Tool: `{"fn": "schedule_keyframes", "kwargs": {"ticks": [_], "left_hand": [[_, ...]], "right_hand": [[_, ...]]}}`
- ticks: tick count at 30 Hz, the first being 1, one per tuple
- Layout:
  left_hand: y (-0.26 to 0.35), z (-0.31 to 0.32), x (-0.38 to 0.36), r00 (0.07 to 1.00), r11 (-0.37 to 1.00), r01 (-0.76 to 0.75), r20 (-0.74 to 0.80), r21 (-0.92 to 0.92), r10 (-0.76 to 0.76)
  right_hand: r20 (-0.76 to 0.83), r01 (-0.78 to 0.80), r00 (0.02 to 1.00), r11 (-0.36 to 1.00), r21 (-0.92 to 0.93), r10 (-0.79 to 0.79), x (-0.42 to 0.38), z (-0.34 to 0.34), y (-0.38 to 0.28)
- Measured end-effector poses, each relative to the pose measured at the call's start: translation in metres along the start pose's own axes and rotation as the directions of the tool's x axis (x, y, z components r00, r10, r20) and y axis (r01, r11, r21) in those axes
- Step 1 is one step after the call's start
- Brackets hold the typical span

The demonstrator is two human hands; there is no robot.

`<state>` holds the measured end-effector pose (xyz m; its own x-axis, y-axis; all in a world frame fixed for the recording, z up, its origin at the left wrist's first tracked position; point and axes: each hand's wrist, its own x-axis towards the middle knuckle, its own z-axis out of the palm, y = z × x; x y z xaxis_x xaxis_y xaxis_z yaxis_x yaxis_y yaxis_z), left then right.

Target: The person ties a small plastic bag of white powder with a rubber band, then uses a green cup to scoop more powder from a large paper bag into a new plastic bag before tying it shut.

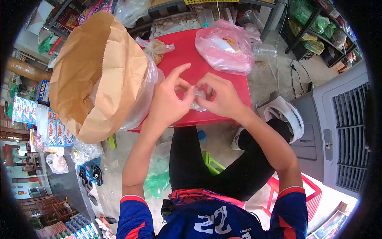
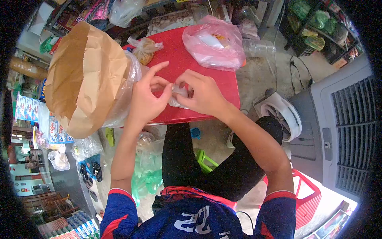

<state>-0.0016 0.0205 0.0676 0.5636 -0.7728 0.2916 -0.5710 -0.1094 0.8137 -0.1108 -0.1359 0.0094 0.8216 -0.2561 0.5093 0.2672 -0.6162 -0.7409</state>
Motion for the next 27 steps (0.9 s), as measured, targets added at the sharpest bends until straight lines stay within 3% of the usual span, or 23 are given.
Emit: {"fn": "schedule_keyframes", "kwargs": {"ticks": [1, 7, 10, 13, 16, 19, 22, 26, 27], "left_hand": [[0.004, -0.002, 0.001, 0.999, 0.998, 0.052, 0.014, -0.037, -0.051], [0.03, -0.014, 0.01, 0.992, 0.969, 0.084, 0.077, 0.232, -0.104], [0.041, -0.011, 0.018, 0.985, 0.869, 0.016, 0.14, 0.494, -0.098], [0.069, -0.005, 0.026, 0.999, 0.725, -0.018, 0.036, 0.688, -0.01], [0.081, -0.018, 0.026, 0.997, 0.946, -0.021, 0.079, 0.323, -0.005], [0.054, -0.01, 0.004, 1.0, 0.999, -0.027, -0.016, -0.041, 0.026], [0.014, 0.004, -0.026, 0.994, 0.998, -0.01, -0.108, -0.062, 0.003], [-0.035, 0.035, -0.064, 0.994, 0.998, -0.022, -0.105, 0.059, 0.028], [-0.037, 0.043, -0.067, 0.991, 1.0, -0.029, -0.127, 0.0, 0.028]], "right_hand": [[-0.007, 0.02, 1.0, 0.999, -0.028, -0.02, -0.002, 0.002, 0.001], [-0.177, -0.019, 0.984, 0.997, -0.079, 0.005, -0.001, 0.017, -0.005], [-0.141, 0.009, 0.99, 0.992, -0.122, -0.026, 0.003, 0.014, -0.013], [-0.173, 0.043, 0.983, 0.993, -0.106, -0.061, 0.003, 0.021, -0.009], [-0.046, 0.1, 0.994, 0.993, -0.059, -0.103, 0.003, 0.013, -0.003], [-0.047, 0.159, 0.986, 0.986, -0.059, -0.162, 0.005, 0.009, -0.005], [-0.038, 0.088, 0.996, 0.995, 0.054, -0.086, 0.004, 0.004, 0.0], [-0.051, 0.01, 0.999, 0.991, 0.135, -0.003, 0.005, -0.005, -0.008], [-0.041, 0.014, 0.999, 0.99, 0.141, -0.008, 0.005, -0.011, -0.018]]}}
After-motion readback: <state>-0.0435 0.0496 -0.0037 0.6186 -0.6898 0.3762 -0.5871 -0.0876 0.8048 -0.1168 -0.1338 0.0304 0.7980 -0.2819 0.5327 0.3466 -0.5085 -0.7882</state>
